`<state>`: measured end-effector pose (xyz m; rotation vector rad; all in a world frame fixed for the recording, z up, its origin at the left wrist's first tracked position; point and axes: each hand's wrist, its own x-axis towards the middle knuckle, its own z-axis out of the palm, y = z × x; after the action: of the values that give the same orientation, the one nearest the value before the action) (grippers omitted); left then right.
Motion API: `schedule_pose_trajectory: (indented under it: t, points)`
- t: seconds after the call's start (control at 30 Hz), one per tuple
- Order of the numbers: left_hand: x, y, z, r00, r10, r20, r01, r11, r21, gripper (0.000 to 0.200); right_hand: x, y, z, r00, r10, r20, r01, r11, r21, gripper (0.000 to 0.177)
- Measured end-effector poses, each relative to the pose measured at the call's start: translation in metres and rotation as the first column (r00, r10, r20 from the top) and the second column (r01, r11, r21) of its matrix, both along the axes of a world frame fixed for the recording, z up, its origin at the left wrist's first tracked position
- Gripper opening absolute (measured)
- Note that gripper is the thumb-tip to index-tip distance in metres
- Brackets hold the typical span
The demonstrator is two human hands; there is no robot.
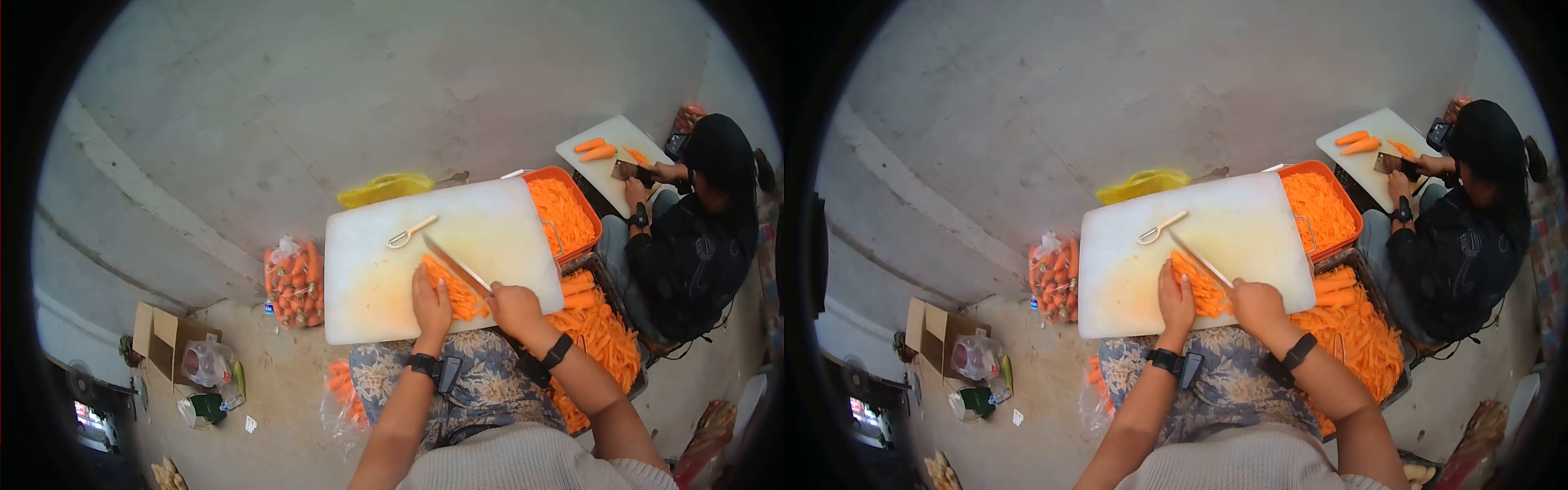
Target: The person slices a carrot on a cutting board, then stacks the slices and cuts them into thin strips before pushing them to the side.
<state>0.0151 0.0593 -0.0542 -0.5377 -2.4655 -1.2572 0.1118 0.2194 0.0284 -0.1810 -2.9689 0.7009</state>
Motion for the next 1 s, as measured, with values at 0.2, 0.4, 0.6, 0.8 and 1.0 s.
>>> schedule_pose_trajectory:
  t: [0.2, 0.4, 0.6, 0.8, 1.0]
  points:
    - [0.016, -0.032, 0.014, 1.0, 0.015, -0.019, -0.016, 1.0, -0.025, 0.069, 0.042, 0.053, -0.017, 0.949, -0.26, 0.181, 0.307, 0.617, -0.725, 0.031]
    - [0.059, -0.012, 0.024, 0.995, -0.049, 0.091, 0.085, 0.884, -0.46, 0.111, 0.086, 0.069, -0.062, 0.873, -0.329, 0.36, 0.456, 0.292, -0.841, 0.03]
    - [0.056, 0.015, 0.007, 1.0, -0.012, 0.022, 0.02, 0.897, -0.442, 0.106, 0.075, 0.028, -0.061, 0.897, -0.279, 0.342, 0.426, 0.343, -0.837, 0.033]
    - [0.029, -0.008, 0.008, 0.997, -0.021, -0.07, -0.002, 0.952, -0.308, 0.089, 0.044, 0.005, -0.055, 0.911, -0.218, 0.35, 0.408, 0.357, -0.84, 0.036]
    - [0.022, -0.012, 0.012, 0.99, 0.142, 0.019, -0.121, 0.897, -0.425, 0.096, 0.036, -0.001, -0.058, 0.898, -0.235, 0.373, 0.439, 0.403, -0.803, 0.04]
